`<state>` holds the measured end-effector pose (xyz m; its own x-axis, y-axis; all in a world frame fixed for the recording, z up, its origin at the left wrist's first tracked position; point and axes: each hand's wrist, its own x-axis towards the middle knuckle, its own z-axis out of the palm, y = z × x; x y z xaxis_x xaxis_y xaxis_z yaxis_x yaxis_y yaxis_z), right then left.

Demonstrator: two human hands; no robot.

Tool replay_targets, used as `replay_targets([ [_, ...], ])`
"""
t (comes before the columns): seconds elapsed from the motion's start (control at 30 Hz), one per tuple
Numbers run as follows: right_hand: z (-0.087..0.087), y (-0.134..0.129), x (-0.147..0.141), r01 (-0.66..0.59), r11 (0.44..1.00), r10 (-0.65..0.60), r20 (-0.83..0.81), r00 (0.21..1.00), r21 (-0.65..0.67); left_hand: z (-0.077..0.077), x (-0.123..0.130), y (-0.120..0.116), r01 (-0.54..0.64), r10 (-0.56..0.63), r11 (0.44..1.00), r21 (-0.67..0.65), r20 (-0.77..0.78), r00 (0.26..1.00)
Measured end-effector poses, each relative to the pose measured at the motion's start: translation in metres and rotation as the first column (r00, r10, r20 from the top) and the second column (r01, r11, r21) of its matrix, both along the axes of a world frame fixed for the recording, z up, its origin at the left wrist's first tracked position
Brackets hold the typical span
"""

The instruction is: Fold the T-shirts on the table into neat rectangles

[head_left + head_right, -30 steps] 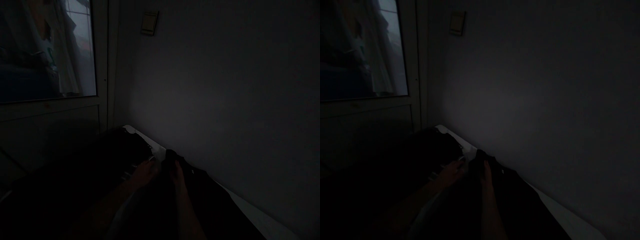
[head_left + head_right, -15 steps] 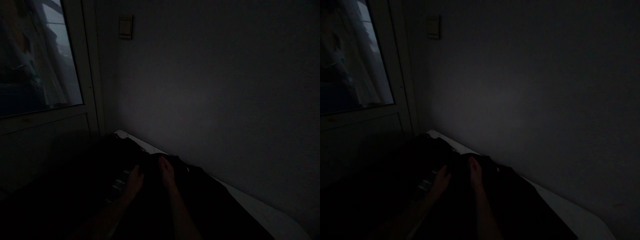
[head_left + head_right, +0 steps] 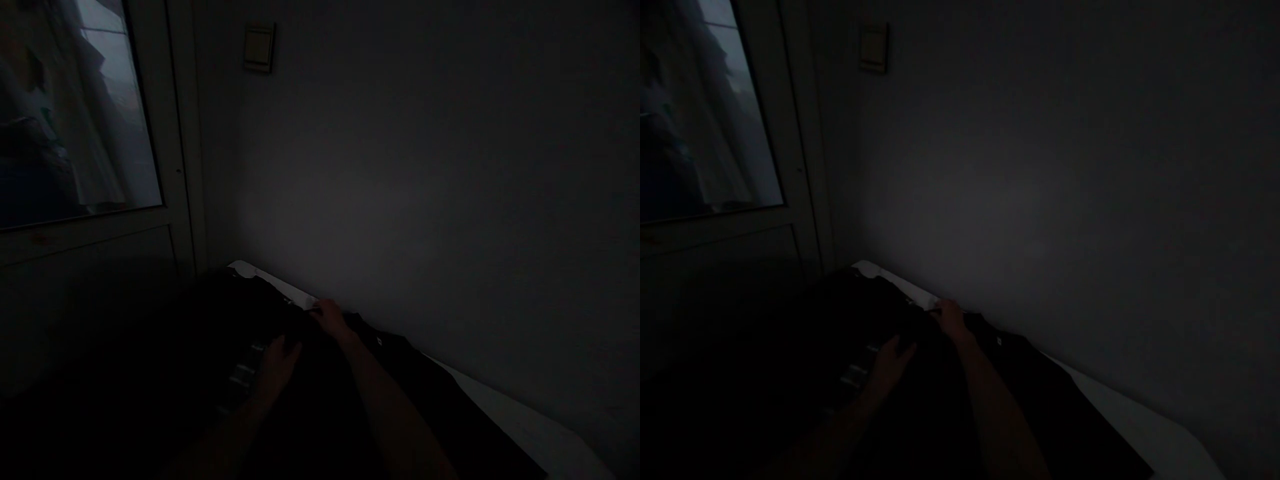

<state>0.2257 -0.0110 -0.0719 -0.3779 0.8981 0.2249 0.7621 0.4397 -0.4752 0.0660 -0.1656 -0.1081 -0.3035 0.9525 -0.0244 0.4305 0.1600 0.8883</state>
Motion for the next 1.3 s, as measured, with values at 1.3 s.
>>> replay_targets([
  [1.3,0.018,0.040,-0.035,-0.420,0.854,0.380,-0.185,0.906,-0.305,0.026,-0.012,-0.012,0.036,0.010,0.996,0.085,-0.491,0.871],
])
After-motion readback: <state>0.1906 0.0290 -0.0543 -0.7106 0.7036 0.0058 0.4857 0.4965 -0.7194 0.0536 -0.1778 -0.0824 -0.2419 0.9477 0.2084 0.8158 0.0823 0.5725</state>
